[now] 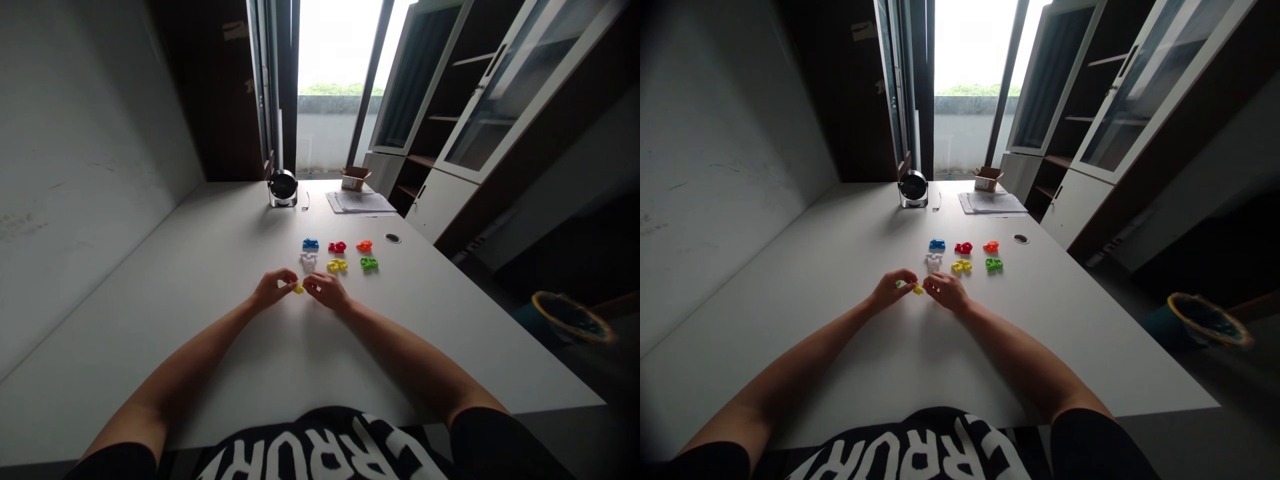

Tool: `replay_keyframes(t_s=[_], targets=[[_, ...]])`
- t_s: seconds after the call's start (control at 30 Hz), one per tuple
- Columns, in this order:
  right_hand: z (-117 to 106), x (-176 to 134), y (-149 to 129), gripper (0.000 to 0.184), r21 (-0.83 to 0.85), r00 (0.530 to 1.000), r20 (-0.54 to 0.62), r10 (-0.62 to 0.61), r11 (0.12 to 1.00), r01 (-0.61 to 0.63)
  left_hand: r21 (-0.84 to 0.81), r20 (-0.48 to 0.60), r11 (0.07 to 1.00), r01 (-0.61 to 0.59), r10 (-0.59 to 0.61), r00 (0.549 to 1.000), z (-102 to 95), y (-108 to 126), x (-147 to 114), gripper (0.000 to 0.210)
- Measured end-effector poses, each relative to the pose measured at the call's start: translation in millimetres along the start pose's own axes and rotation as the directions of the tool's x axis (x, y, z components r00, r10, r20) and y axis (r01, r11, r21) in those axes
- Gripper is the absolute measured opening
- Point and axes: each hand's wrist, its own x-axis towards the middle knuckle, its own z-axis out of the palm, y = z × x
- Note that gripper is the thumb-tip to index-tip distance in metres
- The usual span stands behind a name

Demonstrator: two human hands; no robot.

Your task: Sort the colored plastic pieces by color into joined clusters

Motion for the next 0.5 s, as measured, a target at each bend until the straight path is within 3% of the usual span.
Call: replay_keyframes(t_s=[0.23,0.33,0.4,0.5], targets=[[1,0,1,0.013,-0.044,0.993,-0.06,0.099,0.994,-0.102,0.134,0.027,0.991,0.019,-0.023,0.999,0.6,4,1,0.01],[0,0,5,0.014,-0.047,0.983,-0.092,0.161,0.985,-0.165,0.149,0.183,0.989,0.023,-0.05,0.982,-6.5,6,1,0.014],[-1,-1,7,0.016,-0.04,0.98,-0.099,0.174,0.983,-0.179,0.169,0.325,0.986,-0.016,-0.04,0.945,-14.0,9,2,0.016],[-2,-1,8,0.017,-0.024,0.981,-0.088,0.174,0.984,-0.177,0.242,0.404,0.966,-0.094,-0.012,0.915,-27.5,16,5,0.019]])
